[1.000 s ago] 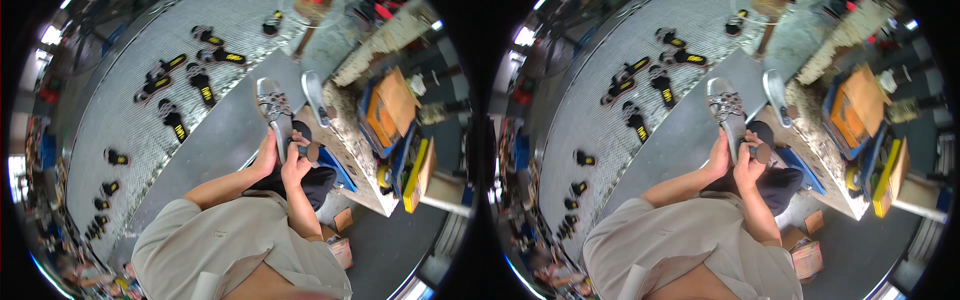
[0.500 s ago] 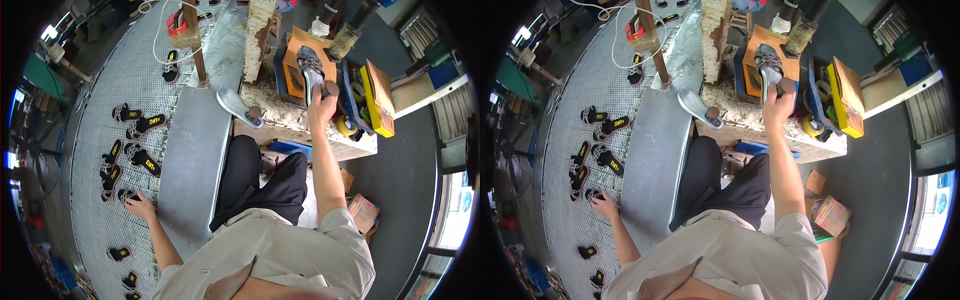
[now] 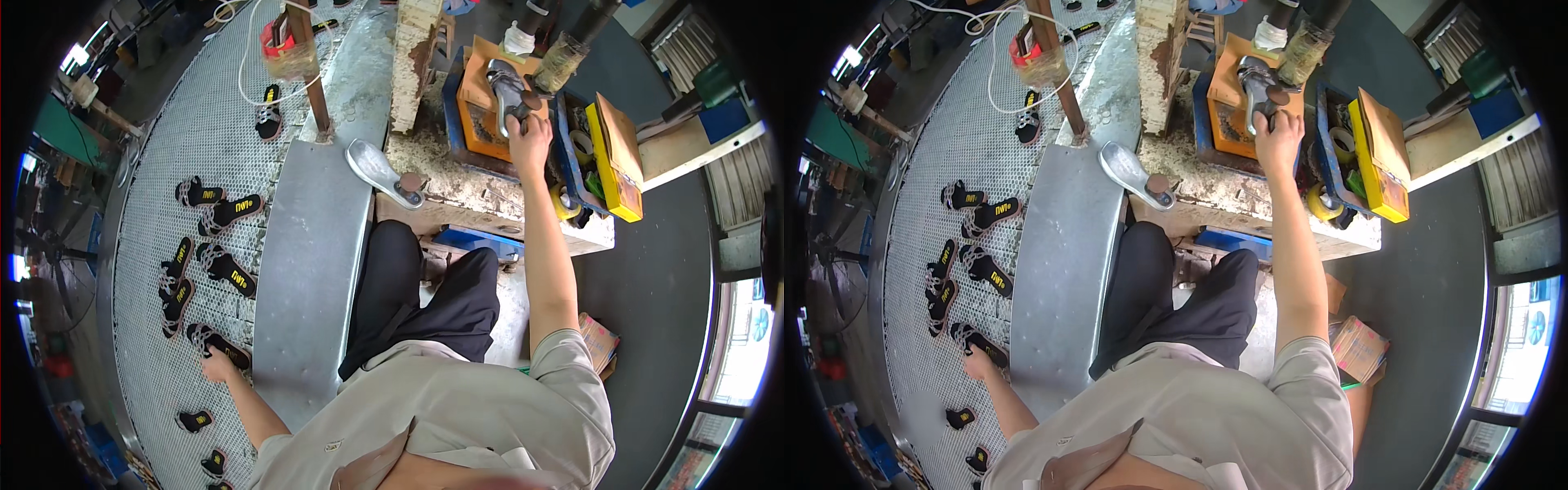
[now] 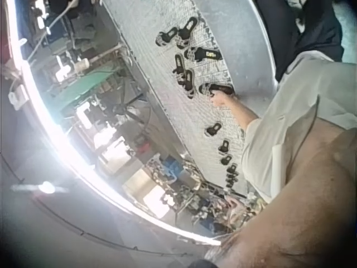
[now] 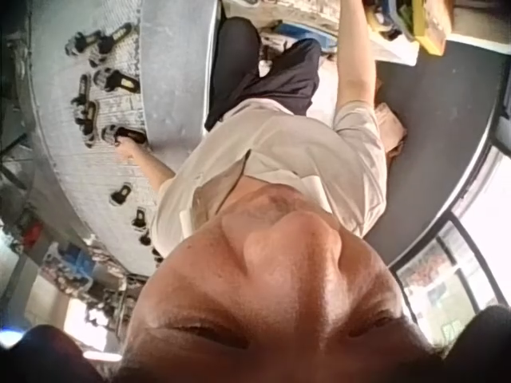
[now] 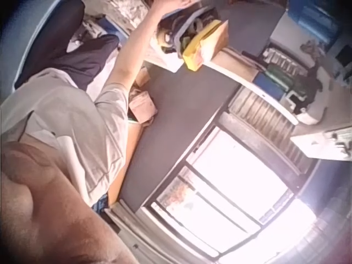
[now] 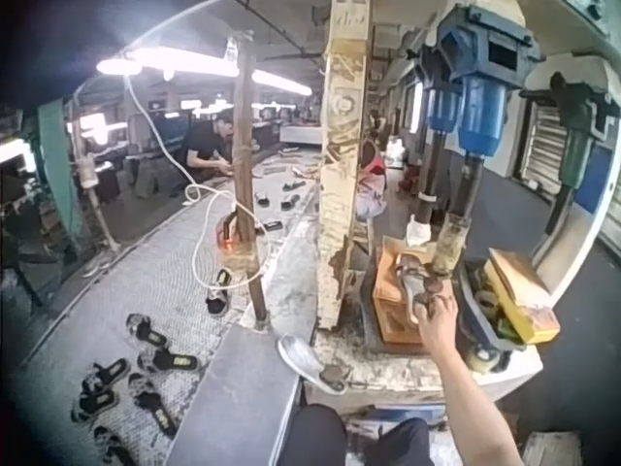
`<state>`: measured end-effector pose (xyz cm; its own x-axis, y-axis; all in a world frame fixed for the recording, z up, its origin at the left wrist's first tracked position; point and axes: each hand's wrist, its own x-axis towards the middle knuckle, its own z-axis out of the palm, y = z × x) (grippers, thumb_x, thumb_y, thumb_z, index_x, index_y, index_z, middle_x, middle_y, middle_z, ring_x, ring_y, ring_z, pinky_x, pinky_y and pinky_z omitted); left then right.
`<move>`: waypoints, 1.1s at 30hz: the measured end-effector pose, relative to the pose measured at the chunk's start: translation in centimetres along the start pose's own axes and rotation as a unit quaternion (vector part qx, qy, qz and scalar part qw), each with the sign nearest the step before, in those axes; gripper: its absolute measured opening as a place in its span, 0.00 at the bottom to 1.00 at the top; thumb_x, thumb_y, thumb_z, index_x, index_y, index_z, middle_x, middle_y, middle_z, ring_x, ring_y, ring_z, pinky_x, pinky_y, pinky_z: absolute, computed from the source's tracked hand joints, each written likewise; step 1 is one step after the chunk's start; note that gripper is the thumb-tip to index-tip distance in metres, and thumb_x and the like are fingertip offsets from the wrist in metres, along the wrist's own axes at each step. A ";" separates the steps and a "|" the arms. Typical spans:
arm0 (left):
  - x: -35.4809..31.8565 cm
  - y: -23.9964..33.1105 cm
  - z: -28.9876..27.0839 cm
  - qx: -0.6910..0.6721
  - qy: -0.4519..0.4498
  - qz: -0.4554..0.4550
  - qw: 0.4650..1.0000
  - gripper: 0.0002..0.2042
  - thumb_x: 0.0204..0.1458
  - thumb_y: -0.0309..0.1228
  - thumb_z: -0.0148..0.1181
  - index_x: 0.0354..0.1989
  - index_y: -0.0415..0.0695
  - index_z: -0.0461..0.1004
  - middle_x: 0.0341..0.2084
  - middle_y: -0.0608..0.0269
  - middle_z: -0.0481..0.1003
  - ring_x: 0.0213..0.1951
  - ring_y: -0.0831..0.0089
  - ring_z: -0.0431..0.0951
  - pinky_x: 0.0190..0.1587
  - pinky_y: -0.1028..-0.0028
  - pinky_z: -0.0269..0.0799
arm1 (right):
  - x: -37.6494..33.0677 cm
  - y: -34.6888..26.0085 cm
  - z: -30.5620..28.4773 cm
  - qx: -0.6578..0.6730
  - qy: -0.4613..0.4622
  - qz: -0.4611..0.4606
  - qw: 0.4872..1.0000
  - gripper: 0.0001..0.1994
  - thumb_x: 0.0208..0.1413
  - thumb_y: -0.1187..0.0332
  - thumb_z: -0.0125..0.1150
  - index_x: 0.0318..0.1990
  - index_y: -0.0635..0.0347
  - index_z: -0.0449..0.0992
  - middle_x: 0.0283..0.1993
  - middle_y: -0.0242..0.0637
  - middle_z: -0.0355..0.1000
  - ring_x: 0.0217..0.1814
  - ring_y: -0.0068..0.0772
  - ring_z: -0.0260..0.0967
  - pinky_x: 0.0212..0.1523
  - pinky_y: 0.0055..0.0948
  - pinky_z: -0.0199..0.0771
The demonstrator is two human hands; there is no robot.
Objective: The person is assembling sandals by taking components from a conveyor belt and attaching them using a manual press tool.
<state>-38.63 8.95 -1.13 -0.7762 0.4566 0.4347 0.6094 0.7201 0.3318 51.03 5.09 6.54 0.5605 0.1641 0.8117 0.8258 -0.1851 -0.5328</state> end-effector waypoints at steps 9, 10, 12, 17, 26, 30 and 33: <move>2.8 -3.5 9.3 -0.126 -0.006 0.176 0.976 0.13 0.55 0.33 0.55 0.35 0.39 0.84 0.37 0.42 0.83 0.42 0.43 0.83 0.45 0.49 0.77 | -7.3 8.1 -15.6 -0.113 -0.087 0.061 0.988 0.30 0.60 0.37 0.63 0.54 0.53 0.82 0.44 0.54 0.82 0.49 0.59 0.80 0.47 0.52 0.80; 3.5 -5.1 8.1 -0.217 -0.013 0.105 0.971 0.13 0.56 0.32 0.54 0.42 0.41 0.82 0.38 0.40 0.82 0.43 0.38 0.81 0.47 0.45 0.75 | -8.5 7.0 -15.7 -0.078 -0.070 0.038 0.994 0.33 0.60 0.33 0.61 0.53 0.54 0.84 0.44 0.54 0.82 0.48 0.60 0.80 0.47 0.53 0.79; 2.8 -6.9 5.0 -0.269 0.009 0.059 0.961 0.14 0.59 0.30 0.51 0.49 0.41 0.78 0.41 0.39 0.81 0.44 0.34 0.79 0.48 0.44 0.73 | -9.8 7.9 -16.3 -0.227 -0.100 -0.012 0.969 0.24 0.63 0.42 0.63 0.45 0.55 0.85 0.42 0.45 0.83 0.42 0.55 0.80 0.43 0.48 0.78; 4.4 -13.4 2.3 -0.378 0.040 -0.030 0.924 0.18 0.64 0.31 0.52 0.60 0.39 0.73 0.48 0.37 0.80 0.50 0.39 0.79 0.55 0.50 0.72 | -9.9 4.2 -12.5 -0.246 -0.073 -0.111 0.960 0.31 0.63 0.36 0.58 0.40 0.60 0.87 0.41 0.41 0.84 0.44 0.55 0.77 0.52 0.47 0.73; 6.4 -13.1 2.6 -0.384 0.037 -0.127 0.914 0.20 0.61 0.38 0.60 0.53 0.34 0.74 0.46 0.38 0.80 0.49 0.41 0.80 0.54 0.51 0.72 | -9.4 4.1 -13.3 -0.262 -0.192 -0.016 0.946 0.40 0.66 0.30 0.45 0.60 0.60 0.81 0.61 0.47 0.79 0.64 0.55 0.72 0.77 0.48 0.54; 11.2 -16.1 -1.5 -0.310 0.056 -0.206 0.926 0.19 0.65 0.39 0.51 0.54 0.34 0.68 0.46 0.31 0.79 0.49 0.36 0.80 0.54 0.46 0.74 | -9.2 3.5 -12.6 -0.225 -0.088 -0.096 0.966 0.31 0.67 0.39 0.53 0.54 0.60 0.84 0.48 0.49 0.82 0.51 0.57 0.75 0.60 0.48 0.69; 12.6 -15.9 0.2 -0.303 0.019 -0.218 0.928 0.19 0.66 0.39 0.50 0.55 0.35 0.68 0.47 0.31 0.79 0.49 0.37 0.81 0.54 0.46 0.74 | -9.7 4.2 -13.6 -0.241 -0.071 -0.093 0.963 0.29 0.67 0.41 0.55 0.50 0.61 0.84 0.46 0.50 0.82 0.50 0.58 0.75 0.59 0.48 0.70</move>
<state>-58.16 3.39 -1.13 -0.9708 0.1651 0.1742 0.2274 0.4013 0.8873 48.18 -10.44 -0.31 0.4366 0.3633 0.8230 0.8073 -0.5619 -0.1803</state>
